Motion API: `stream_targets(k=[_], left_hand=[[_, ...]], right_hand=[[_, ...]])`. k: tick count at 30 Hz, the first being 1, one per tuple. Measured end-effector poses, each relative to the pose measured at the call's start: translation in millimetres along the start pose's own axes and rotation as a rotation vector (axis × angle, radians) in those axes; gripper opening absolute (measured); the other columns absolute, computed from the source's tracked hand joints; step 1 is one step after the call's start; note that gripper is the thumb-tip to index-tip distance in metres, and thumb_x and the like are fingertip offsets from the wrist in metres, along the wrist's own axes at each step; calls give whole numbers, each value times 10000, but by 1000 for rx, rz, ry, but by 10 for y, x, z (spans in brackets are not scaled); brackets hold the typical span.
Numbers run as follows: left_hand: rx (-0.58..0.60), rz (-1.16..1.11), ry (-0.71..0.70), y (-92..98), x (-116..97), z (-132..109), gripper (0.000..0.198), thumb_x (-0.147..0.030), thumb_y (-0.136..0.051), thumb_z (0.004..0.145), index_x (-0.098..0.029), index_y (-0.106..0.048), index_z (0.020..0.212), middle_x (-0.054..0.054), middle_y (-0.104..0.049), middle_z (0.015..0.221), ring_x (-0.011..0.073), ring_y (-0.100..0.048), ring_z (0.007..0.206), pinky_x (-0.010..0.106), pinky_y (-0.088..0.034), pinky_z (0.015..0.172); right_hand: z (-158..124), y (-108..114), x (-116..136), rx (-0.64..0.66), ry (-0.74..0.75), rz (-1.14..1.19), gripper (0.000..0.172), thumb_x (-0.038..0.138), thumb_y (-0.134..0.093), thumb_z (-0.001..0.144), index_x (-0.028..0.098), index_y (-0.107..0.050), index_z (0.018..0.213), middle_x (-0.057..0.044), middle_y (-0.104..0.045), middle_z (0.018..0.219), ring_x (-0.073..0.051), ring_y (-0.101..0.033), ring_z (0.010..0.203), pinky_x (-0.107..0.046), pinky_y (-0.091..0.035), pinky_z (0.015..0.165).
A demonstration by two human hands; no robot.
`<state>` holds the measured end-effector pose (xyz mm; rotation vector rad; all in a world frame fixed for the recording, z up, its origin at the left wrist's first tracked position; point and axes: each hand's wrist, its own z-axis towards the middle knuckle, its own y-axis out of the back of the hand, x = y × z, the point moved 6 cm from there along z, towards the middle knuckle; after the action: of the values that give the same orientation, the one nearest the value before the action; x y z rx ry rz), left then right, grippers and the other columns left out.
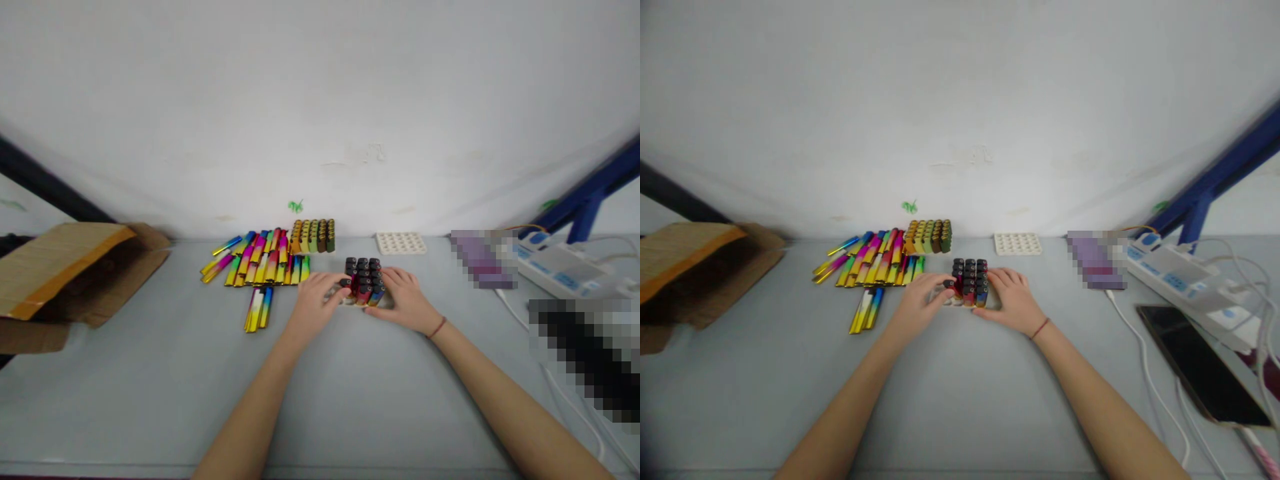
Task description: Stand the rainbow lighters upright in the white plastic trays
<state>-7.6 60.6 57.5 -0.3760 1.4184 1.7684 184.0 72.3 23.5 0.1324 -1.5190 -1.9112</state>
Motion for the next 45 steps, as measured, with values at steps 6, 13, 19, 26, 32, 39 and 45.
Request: stream_targets(k=[6,13,19,26,32,39,45], left_hand=[[-66,82,22,-33,2,-34,238,-278,-650,887,-212,-656,1115,51,-739,1016,226,-657,951,382,-430,901],[-76,184,-86,2,-90,-45,152,-292,-621,906,-228,-681,1031,50,-740,1001,234,-646,980,384,-432,902],[-142,281,-28,418,-66,-33,209,-346,-578,907,-197,-677,1016,67,-710,930,225,-645,922,339,-461,861],[-48,534,717,1255,678,-330,305,-494,-579,815,-198,-651,830,81,-714,865,260,-651,780,318,-422,641],[140,423,859,1208,1014,-491,432,-621,-674,619,-206,-644,739,51,-687,700,248,-643,664,299,-404,560],[58,337,812,1246,898,-431,383,-572,-612,657,-199,-653,733,45,-685,688,240,-643,660,302,-425,570],[-98,-172,654,1109,633,-290,415,-539,-594,709,-183,-643,915,9,-633,660,194,-622,619,261,-428,514]], right_hand=[[1,4,3,-1,4,2,705,636,-671,797,166,-542,1306,-171,-612,1302,-359,-522,1192,-504,-411,971],[-1,-9,-13,-2,3,-1,713,641,-667,799,163,-540,1313,-177,-611,1310,-360,-519,1199,-499,-409,969],[-2,-7,-10,8,-1,-11,702,643,-659,801,170,-554,1309,-176,-609,1310,-359,-521,1199,-494,-411,971],[-9,-15,-19,-1,-10,4,708,648,-652,803,169,-554,1316,-172,-618,1297,-359,-517,1201,-506,-406,980],[-15,-20,-30,-8,-2,13,704,649,-648,804,170,-553,1311,-170,-616,1296,-358,-513,1196,-508,-403,980],[-17,-23,-41,2,-6,5,706,656,-642,805,162,-551,1301,-176,-610,1300,-358,-512,1197,-500,-398,986],[-20,-25,-44,2,-5,-5,698,653,-638,809,161,-553,1297,-180,-613,1291,-358,-518,1189,-499,-405,971]])
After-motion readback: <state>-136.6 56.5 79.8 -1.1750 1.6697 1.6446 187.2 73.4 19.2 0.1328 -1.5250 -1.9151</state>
